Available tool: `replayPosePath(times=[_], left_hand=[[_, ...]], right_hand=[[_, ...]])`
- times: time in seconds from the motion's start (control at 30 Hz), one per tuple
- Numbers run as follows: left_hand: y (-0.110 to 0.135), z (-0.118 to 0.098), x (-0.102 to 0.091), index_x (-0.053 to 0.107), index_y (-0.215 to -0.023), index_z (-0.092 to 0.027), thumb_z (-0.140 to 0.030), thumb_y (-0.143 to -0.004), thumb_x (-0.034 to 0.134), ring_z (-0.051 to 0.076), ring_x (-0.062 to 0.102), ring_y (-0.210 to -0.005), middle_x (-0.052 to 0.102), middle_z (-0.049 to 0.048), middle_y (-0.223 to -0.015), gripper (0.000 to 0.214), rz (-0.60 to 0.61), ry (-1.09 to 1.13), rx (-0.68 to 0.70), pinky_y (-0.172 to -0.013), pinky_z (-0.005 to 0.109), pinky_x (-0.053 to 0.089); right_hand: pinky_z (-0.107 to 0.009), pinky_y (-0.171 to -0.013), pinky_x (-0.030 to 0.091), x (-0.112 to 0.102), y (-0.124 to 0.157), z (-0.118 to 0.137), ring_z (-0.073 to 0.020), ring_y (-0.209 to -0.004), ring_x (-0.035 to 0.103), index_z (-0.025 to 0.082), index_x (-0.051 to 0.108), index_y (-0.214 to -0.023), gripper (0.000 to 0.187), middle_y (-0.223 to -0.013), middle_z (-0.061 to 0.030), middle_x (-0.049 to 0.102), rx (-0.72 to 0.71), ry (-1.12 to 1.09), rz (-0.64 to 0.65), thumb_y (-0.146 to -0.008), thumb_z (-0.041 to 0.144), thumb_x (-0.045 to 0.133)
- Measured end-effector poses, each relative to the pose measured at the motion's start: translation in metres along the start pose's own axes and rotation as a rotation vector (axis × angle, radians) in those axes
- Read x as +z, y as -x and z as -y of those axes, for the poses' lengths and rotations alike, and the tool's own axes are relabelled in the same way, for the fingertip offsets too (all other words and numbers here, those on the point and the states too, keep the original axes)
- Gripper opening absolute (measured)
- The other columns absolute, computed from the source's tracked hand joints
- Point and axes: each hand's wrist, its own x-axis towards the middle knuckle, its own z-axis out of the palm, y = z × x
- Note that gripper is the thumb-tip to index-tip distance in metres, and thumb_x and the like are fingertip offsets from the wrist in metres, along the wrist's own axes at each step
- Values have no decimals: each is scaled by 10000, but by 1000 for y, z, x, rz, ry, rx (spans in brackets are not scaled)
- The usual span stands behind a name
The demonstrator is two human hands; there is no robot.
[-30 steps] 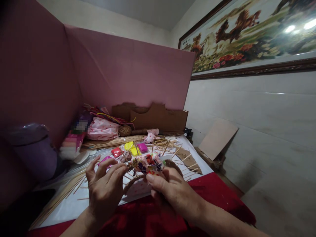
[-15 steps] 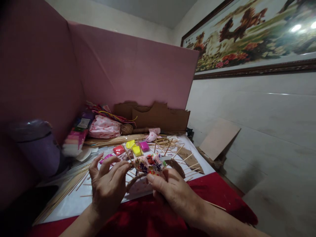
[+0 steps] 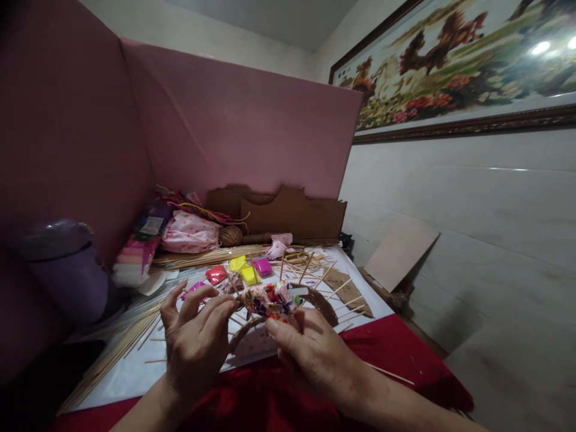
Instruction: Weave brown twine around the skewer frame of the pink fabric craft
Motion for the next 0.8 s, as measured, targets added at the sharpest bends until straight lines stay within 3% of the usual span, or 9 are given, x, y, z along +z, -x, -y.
replayPosePath(times=[0.37, 0.53, 0.8], left_hand=[[-2, 0, -1, 609, -786, -168, -226, -722, 674, 233, 571, -811, 694, 10, -728, 108, -6, 0, 7, -938, 536, 276], [-3, -1, 0, 608, -779, -170, -243, -775, 617, 225, 560, -816, 692, 17, -731, 73, -7, 0, 4, -950, 521, 266], [-4, -1, -1, 617, -780, -173, -220, -847, 507, 218, 556, -821, 690, 26, -726, 137, -14, 31, -13, -950, 508, 259]], right_hand=[[-196, -462, 281, 3, 0, -2, -76, -535, 285, 169, 478, -655, 366, -597, 37, 346, -3, -26, -17, -820, 496, 491], [-198, -458, 287, 3, -1, -4, -73, -519, 296, 171, 467, -649, 378, -581, 39, 351, 2, -16, 21, -829, 503, 475], [-228, -620, 418, 4, 0, -5, -113, -674, 472, 175, 609, -796, 312, -760, -11, 544, -34, 10, -50, -816, 470, 511]])
